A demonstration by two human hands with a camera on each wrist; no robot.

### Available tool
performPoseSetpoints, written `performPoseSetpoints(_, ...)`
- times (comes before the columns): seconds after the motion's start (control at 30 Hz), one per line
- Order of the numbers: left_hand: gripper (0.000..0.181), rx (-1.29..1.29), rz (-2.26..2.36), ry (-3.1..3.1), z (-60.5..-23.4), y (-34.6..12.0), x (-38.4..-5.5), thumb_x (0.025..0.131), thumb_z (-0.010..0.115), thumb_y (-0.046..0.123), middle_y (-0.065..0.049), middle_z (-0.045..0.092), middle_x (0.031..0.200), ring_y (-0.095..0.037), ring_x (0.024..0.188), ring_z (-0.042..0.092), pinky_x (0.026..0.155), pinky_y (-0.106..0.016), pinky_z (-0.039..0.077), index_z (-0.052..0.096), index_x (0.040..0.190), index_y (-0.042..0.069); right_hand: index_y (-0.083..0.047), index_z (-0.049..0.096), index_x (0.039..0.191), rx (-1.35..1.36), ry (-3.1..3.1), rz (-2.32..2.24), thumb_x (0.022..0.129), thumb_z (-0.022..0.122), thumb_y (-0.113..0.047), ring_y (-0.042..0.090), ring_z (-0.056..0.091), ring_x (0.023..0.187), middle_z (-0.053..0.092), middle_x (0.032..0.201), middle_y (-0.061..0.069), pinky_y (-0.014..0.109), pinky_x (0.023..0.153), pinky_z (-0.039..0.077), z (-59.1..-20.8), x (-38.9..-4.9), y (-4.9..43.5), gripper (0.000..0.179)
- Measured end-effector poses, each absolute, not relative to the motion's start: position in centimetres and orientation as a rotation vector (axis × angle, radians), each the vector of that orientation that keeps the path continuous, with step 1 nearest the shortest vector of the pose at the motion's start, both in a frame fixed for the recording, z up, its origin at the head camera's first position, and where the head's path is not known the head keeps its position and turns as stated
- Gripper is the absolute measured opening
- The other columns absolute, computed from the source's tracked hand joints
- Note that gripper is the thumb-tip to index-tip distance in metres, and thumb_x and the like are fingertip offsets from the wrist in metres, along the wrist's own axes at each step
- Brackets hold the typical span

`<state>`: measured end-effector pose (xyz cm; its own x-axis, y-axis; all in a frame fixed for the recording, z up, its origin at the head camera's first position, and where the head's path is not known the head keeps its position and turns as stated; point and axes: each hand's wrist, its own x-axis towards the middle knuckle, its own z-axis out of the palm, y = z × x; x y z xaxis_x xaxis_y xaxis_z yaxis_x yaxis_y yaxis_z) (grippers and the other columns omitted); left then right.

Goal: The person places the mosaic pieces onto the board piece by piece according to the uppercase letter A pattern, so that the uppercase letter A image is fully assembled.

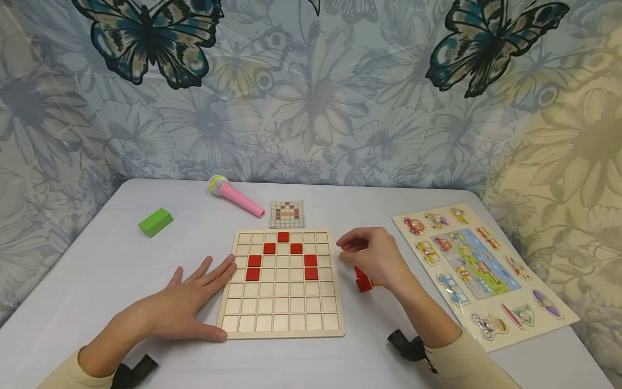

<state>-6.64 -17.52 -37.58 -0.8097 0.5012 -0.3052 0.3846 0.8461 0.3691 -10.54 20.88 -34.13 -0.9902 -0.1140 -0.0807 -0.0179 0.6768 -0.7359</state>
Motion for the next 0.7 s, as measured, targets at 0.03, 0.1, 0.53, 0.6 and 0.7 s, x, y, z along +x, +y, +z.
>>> performPoseSetpoints(0.03, 0.128, 0.659, 0.410, 2.629, -37.6, -17.5, -6.6, 0.072, 0.076, 0.080, 0.007, 0.002, 0.177, -0.043, 0.162, 0.006, 0.108, -0.089, 0.007, 0.016, 0.169, 0.020, -0.005, 0.078, 0.110, -0.099, 2.763, -1.216, 0.089, 0.079, -0.010, 0.020, 0.067, 0.091, 0.076, 0.095, 0.005, 0.028, 0.072, 0.056, -34.1, -10.5, 21.2, 0.021)
performPoseSetpoints(0.1, 0.128, 0.663, 0.411, 2.629, -37.6, -17.5, -6.6, 0.073, 0.075, 0.080, 0.007, 0.002, 0.177, -0.043, 0.162, 0.005, 0.108, -0.089, 0.007, 0.016, 0.169, 0.020, -0.004, 0.077, 0.111, -0.084, 2.752, -1.216, 0.089, 0.079, -0.009, 0.021, 0.066, 0.092, 0.075, 0.096, 0.006, 0.028, 0.072, 0.057, -34.1, -10.5, 21.7, 0.022)
performPoseSetpoints(0.53, 0.130, 0.691, 0.404, 2.639, -37.8, -17.7, -6.7, 0.072, 0.072, 0.084, 0.007, 0.001, 0.177, -0.044, 0.161, 0.007, 0.107, -0.090, 0.008, 0.014, 0.169, 0.020, -0.002, 0.076, 0.108, -0.199, 2.711, -1.137, 0.088, 0.076, -0.003, 0.023, 0.064, 0.091, 0.075, 0.103, 0.013, 0.025, 0.072, 0.057, -34.9, -10.6, 24.2, 0.020)
performPoseSetpoints(0.6, 0.130, 0.691, 0.405, 2.639, -37.8, -17.7, -6.7, 0.072, 0.072, 0.084, 0.007, 0.001, 0.177, -0.044, 0.161, 0.007, 0.107, -0.090, 0.008, 0.014, 0.169, 0.021, -0.003, 0.077, 0.107, -0.210, 2.705, -1.111, 0.088, 0.076, -0.001, 0.022, 0.064, 0.091, 0.075, 0.103, 0.011, 0.025, 0.072, 0.057, -35.0, -10.6, 24.3, 0.020)
performPoseSetpoints(0.7, 0.130, 0.692, 0.405, 2.639, -37.8, -17.7, -6.7, 0.072, 0.072, 0.084, 0.007, 0.001, 0.177, -0.044, 0.161, 0.007, 0.107, -0.090, 0.008, 0.014, 0.169, 0.021, -0.005, 0.078, 0.105, -0.233, 2.692, -1.077, 0.085, 0.074, 0.003, 0.021, 0.064, 0.091, 0.075, 0.102, 0.009, 0.025, 0.073, 0.056, -35.2, -10.7, 24.5, 0.022)
